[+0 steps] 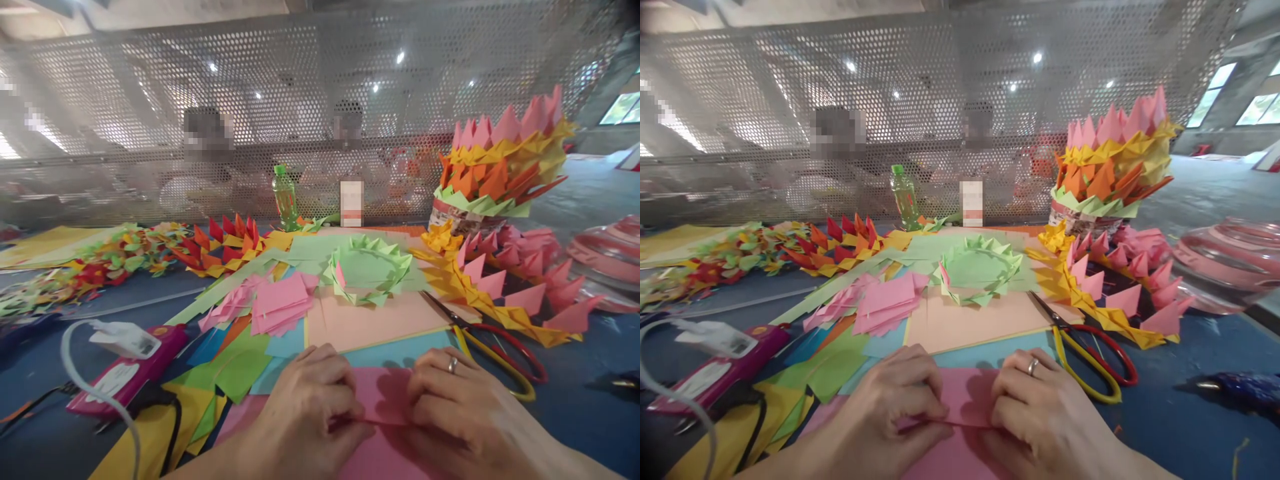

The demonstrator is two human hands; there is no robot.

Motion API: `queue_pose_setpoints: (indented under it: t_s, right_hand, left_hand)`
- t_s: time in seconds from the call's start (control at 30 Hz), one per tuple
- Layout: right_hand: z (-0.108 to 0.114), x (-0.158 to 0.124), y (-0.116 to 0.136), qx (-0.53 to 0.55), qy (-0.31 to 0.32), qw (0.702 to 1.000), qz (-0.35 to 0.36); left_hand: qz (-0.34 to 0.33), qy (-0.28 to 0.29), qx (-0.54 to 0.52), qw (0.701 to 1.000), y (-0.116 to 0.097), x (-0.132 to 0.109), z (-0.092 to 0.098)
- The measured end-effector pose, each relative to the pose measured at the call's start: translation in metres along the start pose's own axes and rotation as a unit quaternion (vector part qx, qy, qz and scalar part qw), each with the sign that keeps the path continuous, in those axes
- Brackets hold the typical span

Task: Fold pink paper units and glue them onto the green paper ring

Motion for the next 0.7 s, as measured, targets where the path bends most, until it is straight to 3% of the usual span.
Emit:
queue_pose_setpoints:
  t_s: [0.2,0.43,0.57,0.7]
  right_hand:
    - [0.003,-0.001,-0.006,0.013,0.007,1.000,-0.014]
    - [-0.003,-0.006,-0.019,0.011,0.000,0.996,-0.087]
    - [-0.009,-0.010,-0.022,-0.027,0.025,0.991,-0.131]
    - [-0.011,-0.009,-0.021,-0.048,0.039,0.990,-0.127]
  left_hand:
    - [0.033,-0.025,0.003,0.999,0.000,0.002,0.001]
    - [0.105,-0.042,0.005,0.994,0.017,0.004,-0.007]
    - [0.114,-0.062,0.024,0.991,0.021,0.003,-0.010]
    - [0.112,-0.073,0.043,0.990,0.021,0.004,-0.012]
Point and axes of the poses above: each hand's wrist, its own x-axis towards the middle knuckle, its own z-axis out of the back of the hand, y = z × x, the point moved 2 cm from there along x, towards the middle knuckle, and after that the axes turned 13 degrees about z, right-handed, at the moved point
